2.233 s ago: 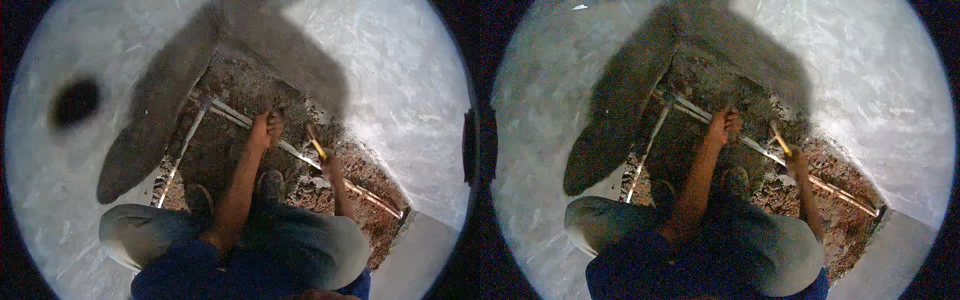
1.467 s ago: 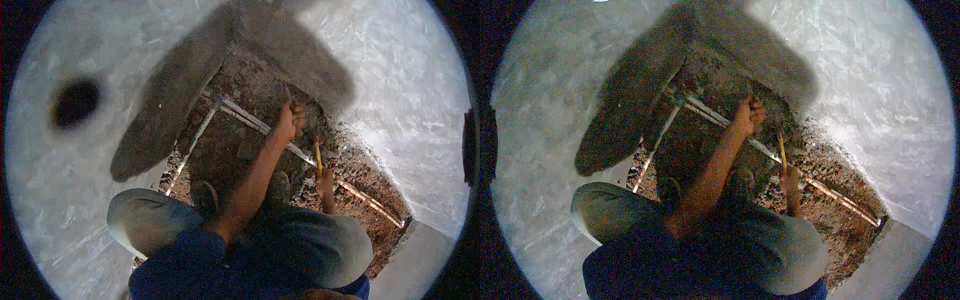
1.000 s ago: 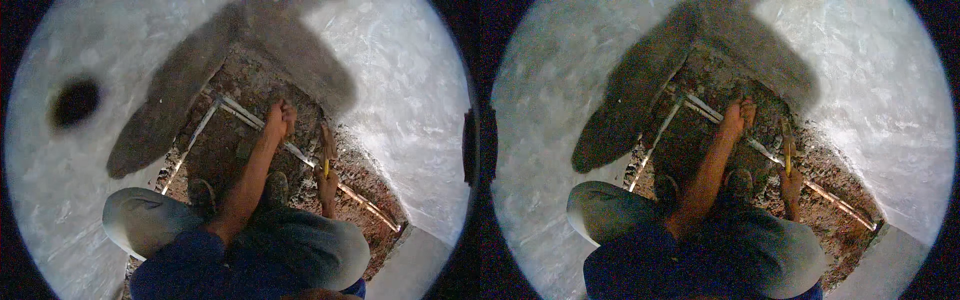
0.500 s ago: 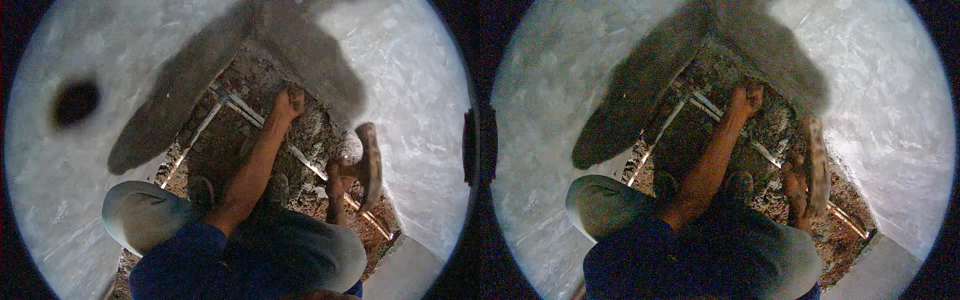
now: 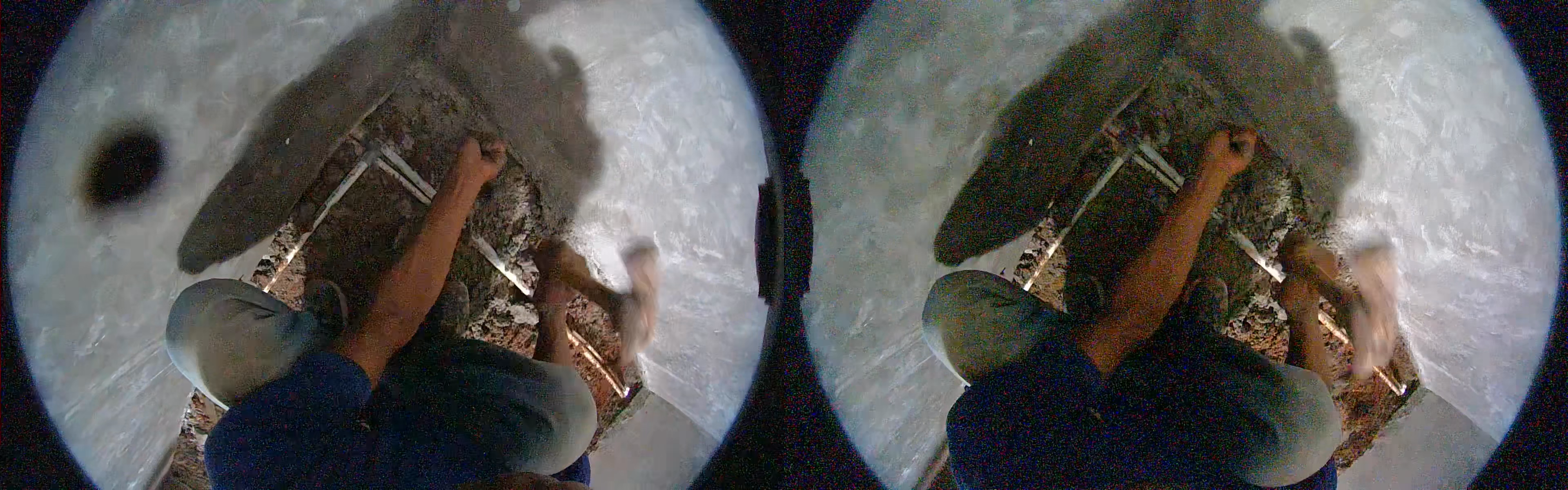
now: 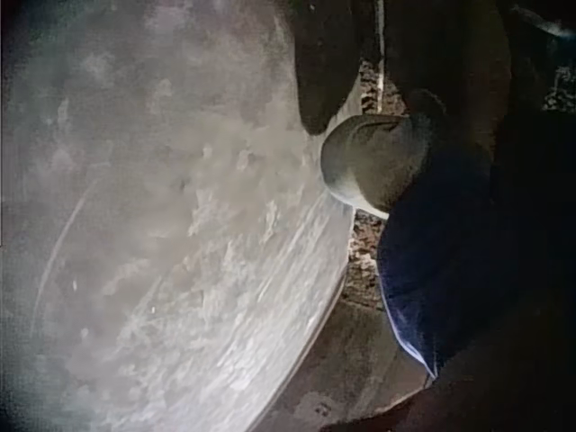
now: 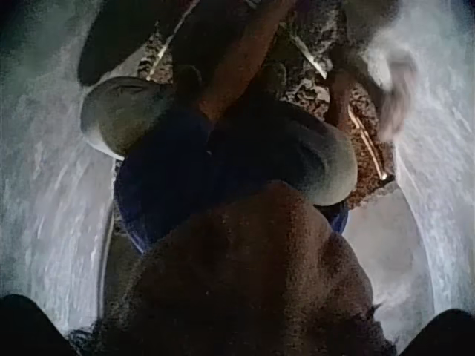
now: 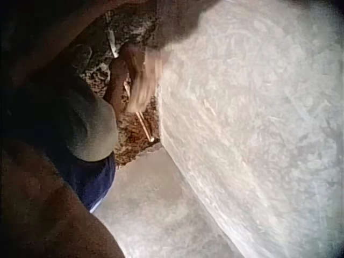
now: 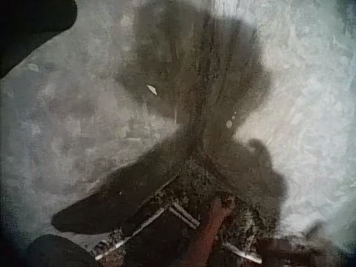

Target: Hammering pipes and concrete to install plumbing or reinforcement in a floor trench.

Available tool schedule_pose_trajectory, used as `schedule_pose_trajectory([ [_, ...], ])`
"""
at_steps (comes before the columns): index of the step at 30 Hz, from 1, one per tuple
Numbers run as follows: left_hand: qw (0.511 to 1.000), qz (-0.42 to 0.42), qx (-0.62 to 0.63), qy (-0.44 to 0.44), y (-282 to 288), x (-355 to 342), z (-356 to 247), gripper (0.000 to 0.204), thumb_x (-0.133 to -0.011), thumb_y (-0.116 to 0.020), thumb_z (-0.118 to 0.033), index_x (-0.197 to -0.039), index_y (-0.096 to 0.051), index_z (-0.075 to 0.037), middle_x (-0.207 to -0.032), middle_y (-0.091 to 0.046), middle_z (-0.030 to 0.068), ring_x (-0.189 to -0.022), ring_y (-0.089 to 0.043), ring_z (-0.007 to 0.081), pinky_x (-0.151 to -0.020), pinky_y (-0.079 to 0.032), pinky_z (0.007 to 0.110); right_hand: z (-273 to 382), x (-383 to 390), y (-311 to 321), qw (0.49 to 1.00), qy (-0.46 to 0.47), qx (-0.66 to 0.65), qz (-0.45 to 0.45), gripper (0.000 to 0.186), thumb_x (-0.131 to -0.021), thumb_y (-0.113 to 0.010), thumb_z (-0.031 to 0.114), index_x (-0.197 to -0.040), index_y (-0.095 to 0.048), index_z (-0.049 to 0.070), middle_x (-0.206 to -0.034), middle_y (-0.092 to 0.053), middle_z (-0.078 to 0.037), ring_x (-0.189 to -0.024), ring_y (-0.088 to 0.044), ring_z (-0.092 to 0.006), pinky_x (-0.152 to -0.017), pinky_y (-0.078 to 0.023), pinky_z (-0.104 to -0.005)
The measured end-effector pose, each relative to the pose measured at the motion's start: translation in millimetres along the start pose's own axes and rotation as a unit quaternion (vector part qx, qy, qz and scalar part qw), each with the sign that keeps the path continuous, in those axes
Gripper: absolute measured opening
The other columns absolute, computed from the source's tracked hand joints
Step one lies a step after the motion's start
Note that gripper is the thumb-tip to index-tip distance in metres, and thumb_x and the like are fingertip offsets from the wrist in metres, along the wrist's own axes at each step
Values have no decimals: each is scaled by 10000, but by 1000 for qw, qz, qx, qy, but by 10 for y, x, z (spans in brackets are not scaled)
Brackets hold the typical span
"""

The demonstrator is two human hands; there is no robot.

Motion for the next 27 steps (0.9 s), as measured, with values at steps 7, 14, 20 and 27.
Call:
schedule_pose_trajectory([
  [7, 994, 22, -94, -42, -224, -52, 259, 281, -904, -293, -127, -657, -410, -58, -578, -370, 44, -525, -390, 190, -506, -395, 316, -998, -449, -379, 974, -211, 51, 62, 231, -803, -462, 70, -990, -573, -8, -926, -608, -164, -852, -566, -351, -753, -438, -447],
  [14, 999, 28, 20, 22, -325, 90, 432, 234, -914, -291, -135, -739, -404, -28, -614, -414, 79, -575, -422, 213, -548, -418, 332, -432, -48, 455, 969, 75, -128, -197, 400, -890, -462, 330, -763, -571, -33, -737, -589, -167, -594, -559, -199, -615, -491, -374],
  [20, 993, 84, -84, -17, -233, -42, 157, 167, -899, -317, -112, -776, -373, -15, -704, -436, 119, -589, -432, 242, -581, -427, 348, -864, -439, -331, 994, -46, 78, -57, 342, -885, -505, 302, -933, -571, -31, -694, -586, -157, -576, -536, -211, -536, -428, -358],
  [27, 991, 65, 76, 94, -154, -74, 38, 144, -817, -369, -71, -823, -473, 28, -725, -492, 135, -669, -494, 253, -648, -477, 363, 469, -61, 507, 937, 168, 183, -244, 197, -827, -582, 236, -773, -570, 47, -609, -550, -33, -511, -486, -124, -467, -399, -304],
])
Point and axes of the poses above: each hand's wrist, its own x-axis away from the middle knuckle, its own y-axis out of the back of the hand, z = x × y, the point moved 8 cm from there along -x, towards the middle knuckle
